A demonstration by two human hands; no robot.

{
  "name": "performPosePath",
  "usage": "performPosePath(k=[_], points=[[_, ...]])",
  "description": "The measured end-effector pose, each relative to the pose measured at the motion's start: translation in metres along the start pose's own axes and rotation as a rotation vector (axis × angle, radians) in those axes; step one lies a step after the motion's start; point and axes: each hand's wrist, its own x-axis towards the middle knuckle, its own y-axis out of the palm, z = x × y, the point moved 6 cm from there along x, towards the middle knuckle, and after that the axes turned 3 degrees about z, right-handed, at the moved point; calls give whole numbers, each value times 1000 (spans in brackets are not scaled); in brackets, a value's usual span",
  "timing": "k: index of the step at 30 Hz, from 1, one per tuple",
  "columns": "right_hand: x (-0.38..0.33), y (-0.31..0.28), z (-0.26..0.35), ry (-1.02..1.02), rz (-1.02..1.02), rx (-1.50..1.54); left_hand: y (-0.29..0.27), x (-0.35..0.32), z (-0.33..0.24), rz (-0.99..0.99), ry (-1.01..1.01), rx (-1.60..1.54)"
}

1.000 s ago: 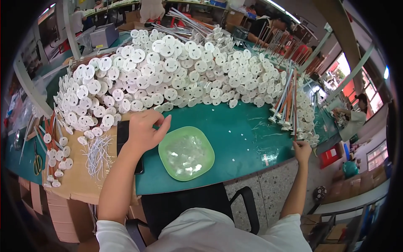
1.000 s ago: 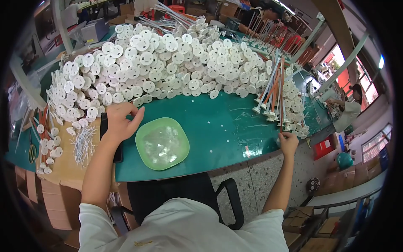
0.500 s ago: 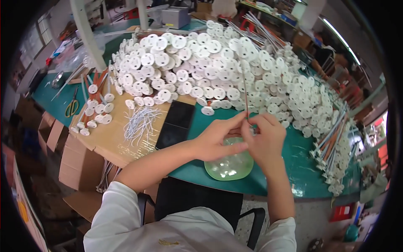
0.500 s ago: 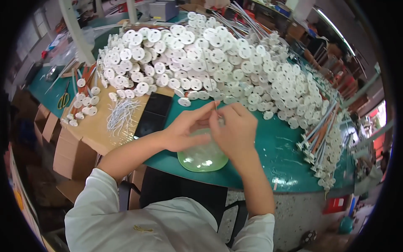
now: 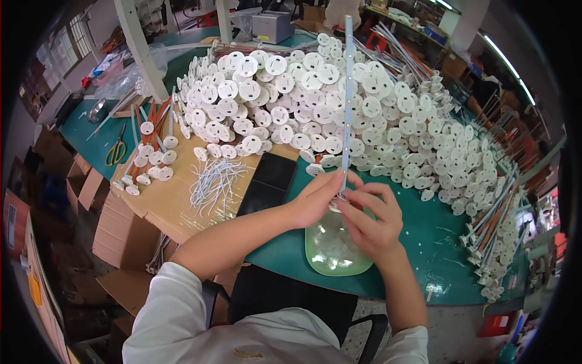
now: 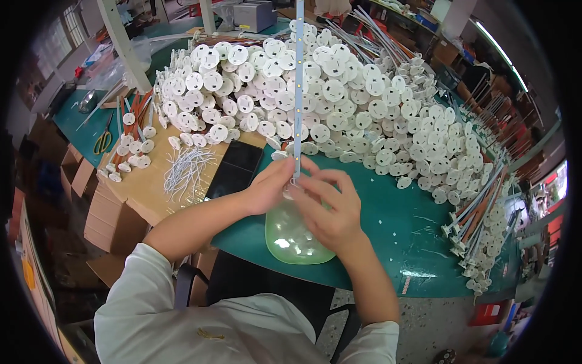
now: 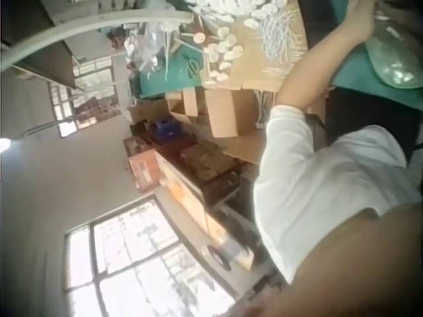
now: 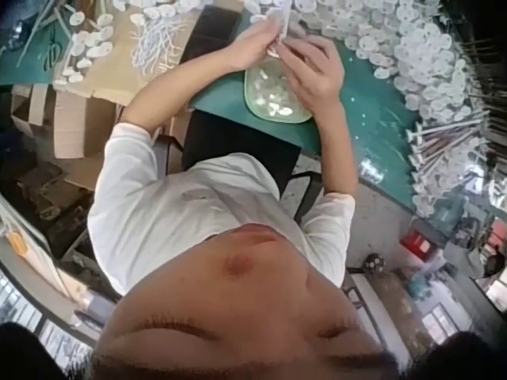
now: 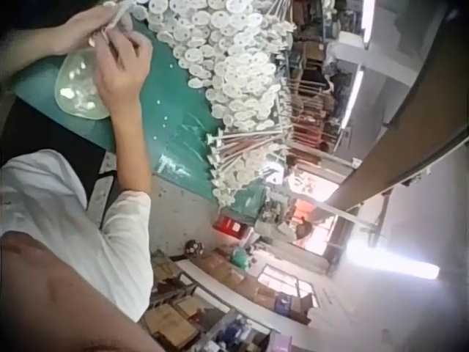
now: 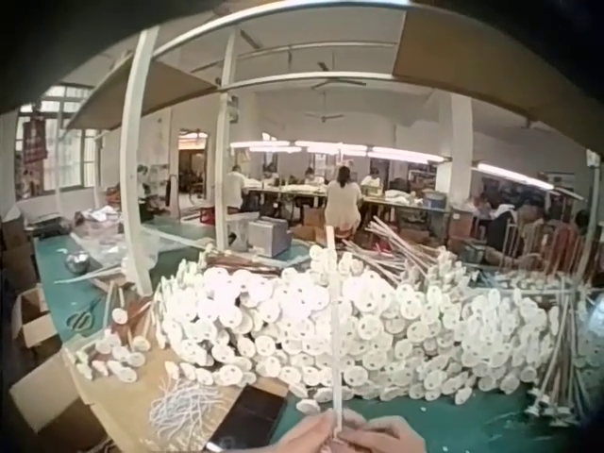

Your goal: Assembling plastic decorative lights by attaching pieces to an LED tube.

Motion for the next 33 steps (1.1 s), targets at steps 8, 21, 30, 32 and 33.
performPosePath(k=[8, 21, 30, 32, 33], points=[[-10, -7, -2, 66, -140, 18, 6, 0, -13, 216, 39, -199], [-16, -16, 1, -10, -182, 50, 6, -3, -4, 280, -25, -282], [-19, -13, 3, 27, -289, 29, 5, -3, -21, 303, -19, -228], [-26, -14, -6, 194, -450, 103, -1, 0, -22, 256, -1, -251], [-33, -19, -15, 359, -607, 170, -7, 2, -27, 226, 49, -257]])
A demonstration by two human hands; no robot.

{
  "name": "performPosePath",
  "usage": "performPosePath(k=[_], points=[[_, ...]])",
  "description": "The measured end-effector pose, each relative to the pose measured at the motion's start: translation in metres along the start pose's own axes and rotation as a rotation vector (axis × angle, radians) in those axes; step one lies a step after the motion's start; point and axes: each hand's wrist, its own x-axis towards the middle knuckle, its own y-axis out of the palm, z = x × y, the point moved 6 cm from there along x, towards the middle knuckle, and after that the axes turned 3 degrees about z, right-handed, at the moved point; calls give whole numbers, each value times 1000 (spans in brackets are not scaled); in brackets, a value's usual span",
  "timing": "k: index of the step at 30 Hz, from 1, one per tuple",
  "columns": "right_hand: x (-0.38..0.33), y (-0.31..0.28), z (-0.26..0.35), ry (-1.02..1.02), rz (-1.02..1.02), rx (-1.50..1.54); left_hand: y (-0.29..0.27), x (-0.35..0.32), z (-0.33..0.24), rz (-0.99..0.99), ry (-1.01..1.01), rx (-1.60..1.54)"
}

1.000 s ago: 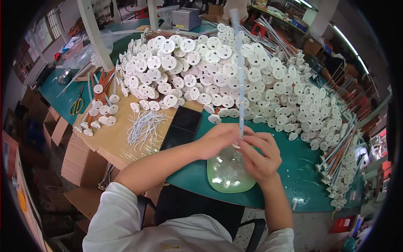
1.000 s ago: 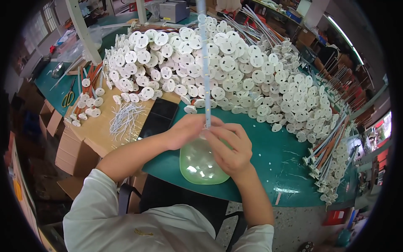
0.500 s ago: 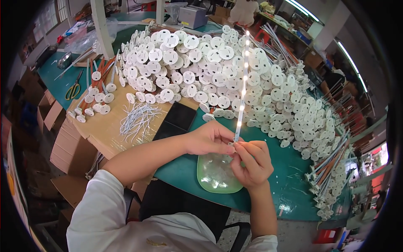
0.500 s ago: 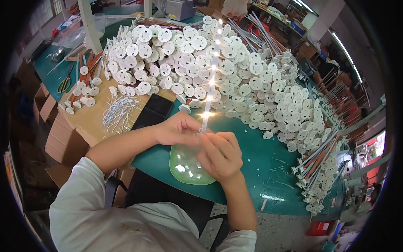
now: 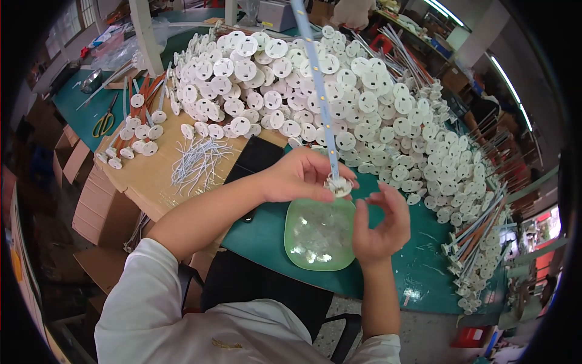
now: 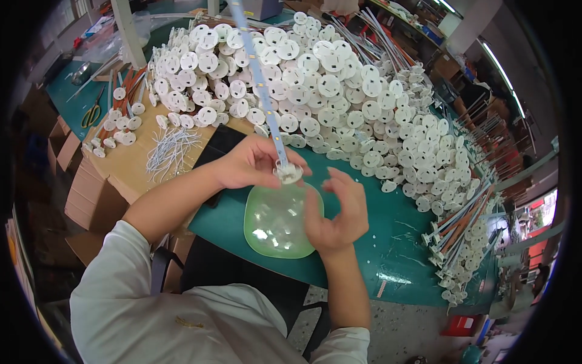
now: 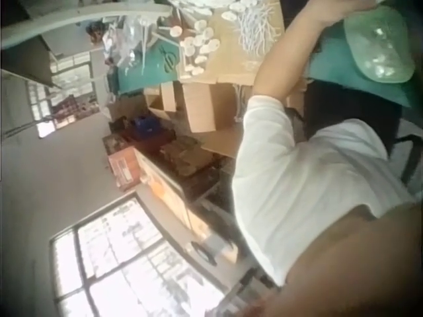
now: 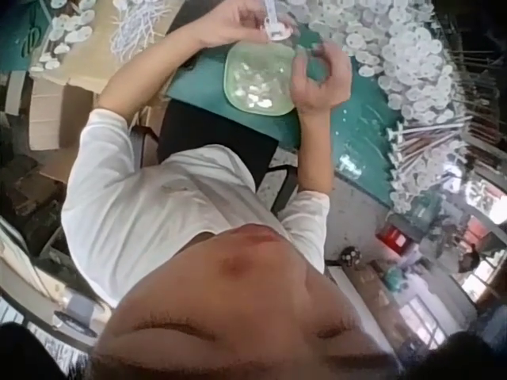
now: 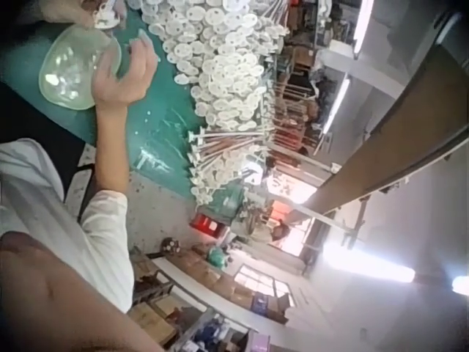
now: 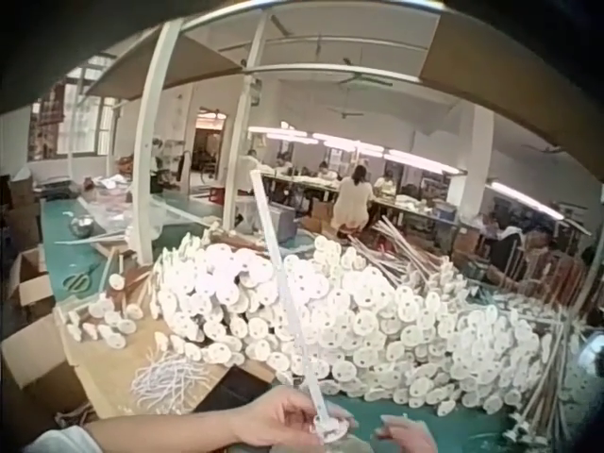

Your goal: Assembling plastic decorative lights by attaching pieces to an LED tube.

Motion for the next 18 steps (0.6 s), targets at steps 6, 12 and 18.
performPosePath(k=[6, 12, 18], points=[[-23, 43, 8, -106, 952, -145, -12, -5, -17, 51, 111, 70], [-39, 47, -3, 5, 1194, 27, -4, -4, -18, 105, 104, 47], [-29, 45, -1, 184, 1119, 36, -1, -6, -15, 159, 69, 14]])
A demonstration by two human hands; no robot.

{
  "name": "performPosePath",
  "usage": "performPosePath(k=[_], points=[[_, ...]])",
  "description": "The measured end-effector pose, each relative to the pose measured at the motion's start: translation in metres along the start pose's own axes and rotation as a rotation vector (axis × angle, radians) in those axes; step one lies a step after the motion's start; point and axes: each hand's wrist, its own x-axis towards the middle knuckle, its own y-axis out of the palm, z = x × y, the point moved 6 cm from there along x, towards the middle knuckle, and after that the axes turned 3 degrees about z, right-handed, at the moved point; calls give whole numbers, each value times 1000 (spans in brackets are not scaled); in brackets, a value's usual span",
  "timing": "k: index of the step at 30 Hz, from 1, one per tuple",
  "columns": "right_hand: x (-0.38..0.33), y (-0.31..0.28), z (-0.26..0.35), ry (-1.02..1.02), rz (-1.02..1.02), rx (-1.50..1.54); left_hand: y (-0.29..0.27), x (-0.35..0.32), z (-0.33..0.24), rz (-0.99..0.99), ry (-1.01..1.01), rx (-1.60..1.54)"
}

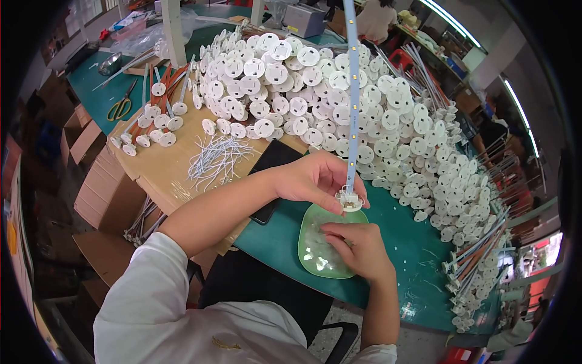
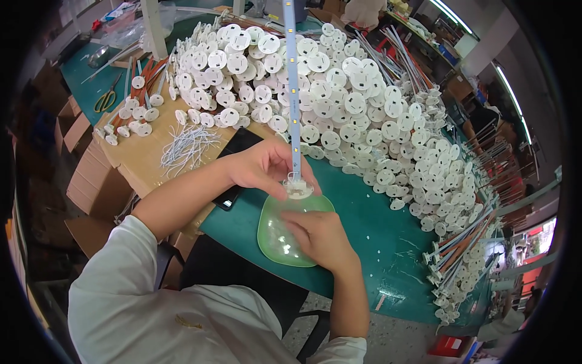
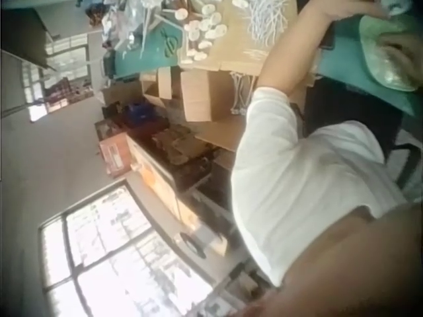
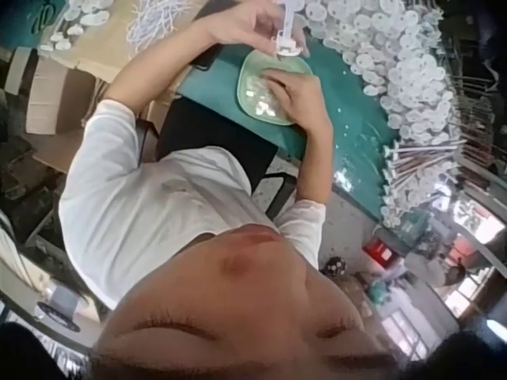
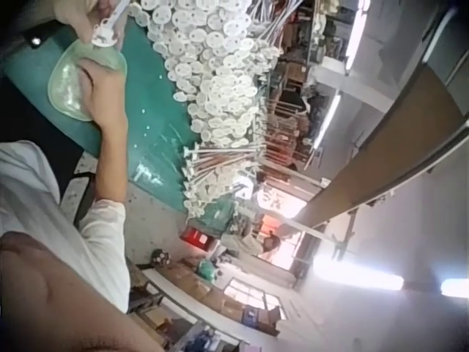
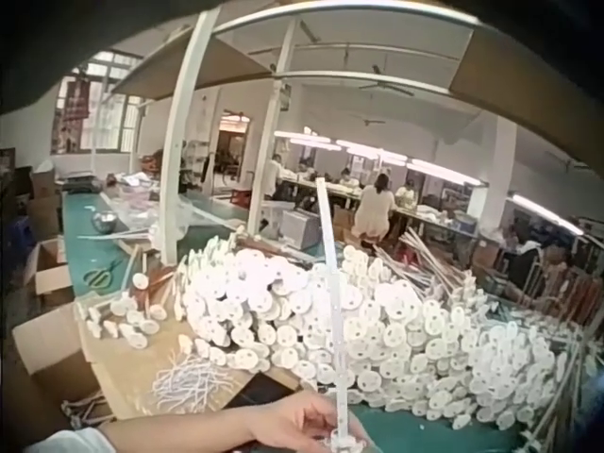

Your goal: Assembling plastic decorative lights by attaching pieces to an LED tube.

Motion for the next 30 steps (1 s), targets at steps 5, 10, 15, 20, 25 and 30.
performPosePath(k=[5, 10, 15, 20, 25, 30], points=[[0, -3, 0, 48, -9, 12, 3, -1, -1, 66, 4, 16], [-9, -13, -12, 133, -235, 268, 0, 1, 1, 32, -5, 35], [-15, -32, -26, 269, -644, 747, -8, -1, -4, -248, 84, 20], [-14, -29, -35, 184, -659, 907, -2, 0, -1, -302, 64, 97], [-20, -29, -30, 222, -708, 939, 3, 1, 9, -372, 26, 65], [-29, -35, -15, -62, -885, 282, 13, 5, 26, -385, -18, 29]])
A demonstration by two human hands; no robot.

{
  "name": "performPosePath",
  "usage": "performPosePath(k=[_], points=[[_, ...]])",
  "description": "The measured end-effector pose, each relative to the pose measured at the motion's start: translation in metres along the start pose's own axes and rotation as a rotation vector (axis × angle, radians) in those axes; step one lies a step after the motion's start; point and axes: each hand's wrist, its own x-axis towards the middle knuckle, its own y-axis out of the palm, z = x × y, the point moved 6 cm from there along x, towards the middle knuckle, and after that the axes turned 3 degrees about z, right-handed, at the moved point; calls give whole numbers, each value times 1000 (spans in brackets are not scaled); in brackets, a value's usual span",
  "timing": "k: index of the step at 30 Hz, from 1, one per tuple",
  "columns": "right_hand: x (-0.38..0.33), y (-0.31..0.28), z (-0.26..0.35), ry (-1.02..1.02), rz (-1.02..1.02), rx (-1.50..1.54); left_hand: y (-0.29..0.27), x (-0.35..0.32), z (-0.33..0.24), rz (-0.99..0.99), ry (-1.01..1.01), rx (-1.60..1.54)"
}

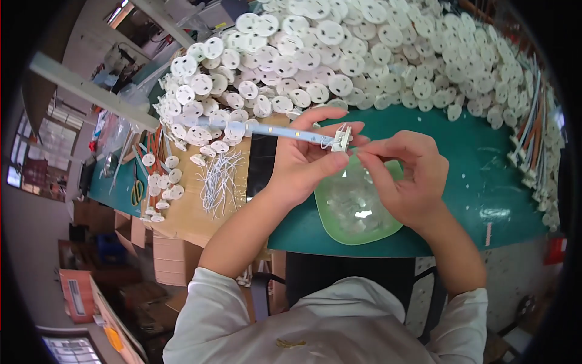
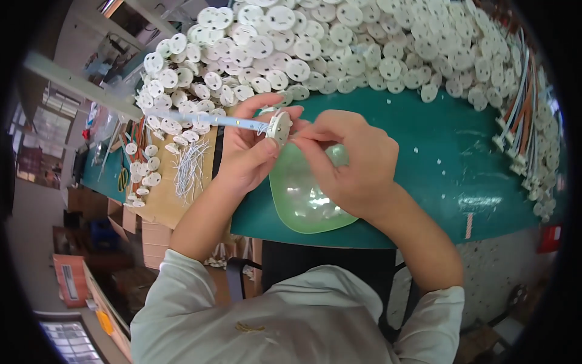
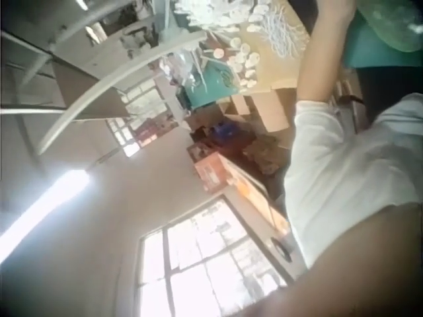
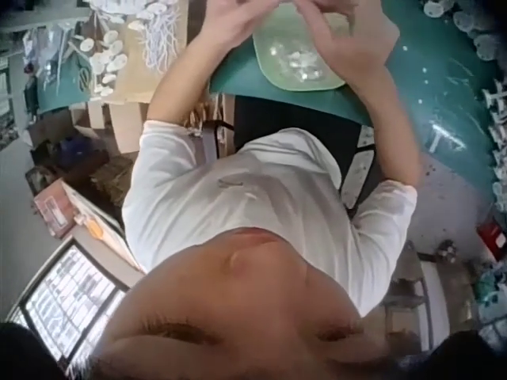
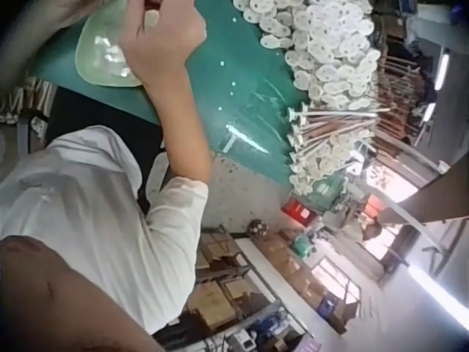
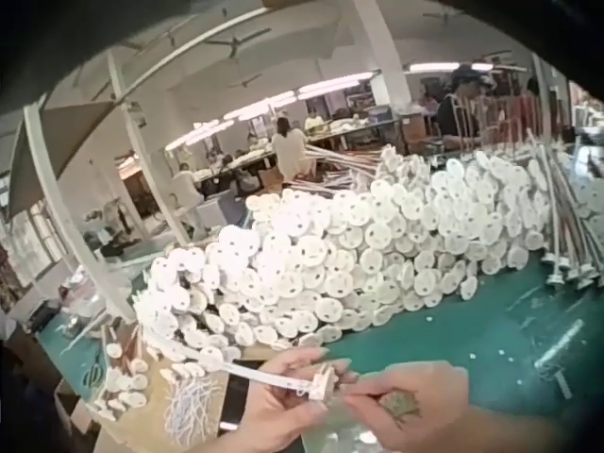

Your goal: Assembling plastic decorative lights by attaching pieces to an LED tube.

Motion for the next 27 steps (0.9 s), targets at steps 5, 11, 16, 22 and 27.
performPosePath(k=[5, 11, 16, 22, 27], points=[[-2, 5, 18, -329, 73, -269, 5, -5, 3, 8, -2, 48], [0, 5, 20, -303, 104, -172, 1, -6, 3, 3, 71, 4], [-1, 2, 19, -393, 122, -138, 2, -5, 2, 47, 30, -129], [6, 4, 22, -251, 96, -151, 7, -8, -1, 153, 102, -160], [-3, 7, 19, -432, -57, -165, 7, -3, 2, 123, 156, -146]])
